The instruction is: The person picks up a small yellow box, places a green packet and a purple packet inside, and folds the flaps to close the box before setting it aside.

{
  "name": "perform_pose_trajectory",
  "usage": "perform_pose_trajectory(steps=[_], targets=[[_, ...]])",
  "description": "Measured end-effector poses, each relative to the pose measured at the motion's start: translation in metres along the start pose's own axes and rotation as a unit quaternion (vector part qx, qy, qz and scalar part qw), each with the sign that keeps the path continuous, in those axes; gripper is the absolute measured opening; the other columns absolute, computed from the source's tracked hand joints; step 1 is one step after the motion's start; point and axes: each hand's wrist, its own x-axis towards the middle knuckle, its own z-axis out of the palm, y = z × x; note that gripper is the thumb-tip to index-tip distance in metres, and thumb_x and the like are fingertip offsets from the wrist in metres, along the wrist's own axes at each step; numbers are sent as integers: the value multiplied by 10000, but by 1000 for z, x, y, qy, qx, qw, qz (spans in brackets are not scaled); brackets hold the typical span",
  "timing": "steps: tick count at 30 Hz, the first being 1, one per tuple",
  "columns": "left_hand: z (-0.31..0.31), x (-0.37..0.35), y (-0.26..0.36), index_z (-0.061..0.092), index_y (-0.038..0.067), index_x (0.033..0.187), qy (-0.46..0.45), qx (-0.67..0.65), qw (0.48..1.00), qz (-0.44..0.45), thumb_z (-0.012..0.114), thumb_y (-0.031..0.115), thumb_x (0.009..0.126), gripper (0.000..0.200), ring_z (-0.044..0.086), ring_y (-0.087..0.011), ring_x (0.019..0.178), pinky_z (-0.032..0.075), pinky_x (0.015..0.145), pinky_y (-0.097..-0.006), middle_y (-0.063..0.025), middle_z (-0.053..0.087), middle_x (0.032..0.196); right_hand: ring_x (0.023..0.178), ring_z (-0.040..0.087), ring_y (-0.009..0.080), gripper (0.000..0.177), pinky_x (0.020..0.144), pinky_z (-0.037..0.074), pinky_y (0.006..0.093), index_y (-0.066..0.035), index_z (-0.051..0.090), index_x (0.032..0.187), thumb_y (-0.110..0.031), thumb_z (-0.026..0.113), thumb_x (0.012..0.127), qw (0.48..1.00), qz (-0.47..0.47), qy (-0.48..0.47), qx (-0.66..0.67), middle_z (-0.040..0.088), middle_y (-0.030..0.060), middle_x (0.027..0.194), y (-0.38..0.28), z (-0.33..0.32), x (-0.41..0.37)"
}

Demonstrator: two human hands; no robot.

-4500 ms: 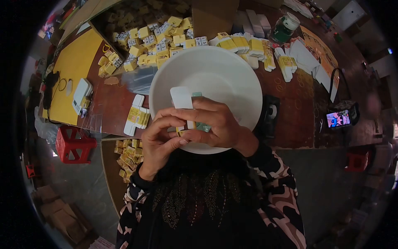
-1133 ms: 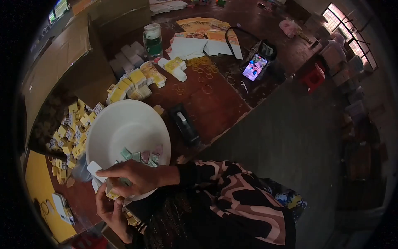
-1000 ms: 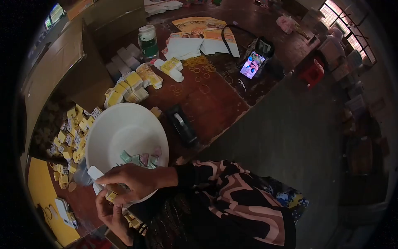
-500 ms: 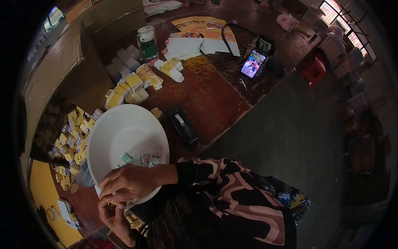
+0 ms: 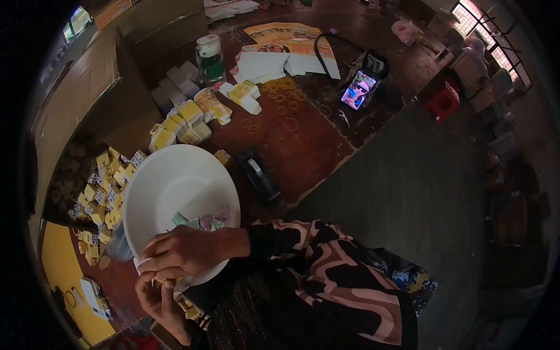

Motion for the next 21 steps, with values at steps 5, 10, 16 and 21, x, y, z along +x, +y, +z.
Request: perform_pose_trajectory(steps=[5,10,16,21], targets=[[7,7,7,344,59,1431,54,-23,998,7,686,15,905,629,552,-233,1208,460,988,-327,-169,543,1332,1155,628,309,369,947,543,411,-73,681,1215,-210,737,877,990,125,5,65,665,86,1245,-13,-3,3],[17,12,14,337,54,1421,105,14,994,-13,712,-8,878,662,588,-238,1169,502,931,-311,-155,537,1309,1240,572,322,381,947,539,408,-63,704,1187,-199,778,839,996,18,14,85,684,70,1228,0,-7,4],[9,12,4,318,45,1465,42,88,995,-3,691,-104,844,739,587,-249,1194,509,972,-348,-169,512,1374,1230,593,314,285,993,513,414,-36,744,1112,-98,767,834,981,149,-27,119,712,96,1191,-2,-16,5],[11,21,10,270,64,1507,-6,90,996,3,695,-90,852,796,606,-267,1192,518,972,-351,-175,515,1390,1208,608,317,252,1028,482,423,-14,746,1092,-60,749,843,969,186,-35,156,724,122,1156,3,-18,4]])
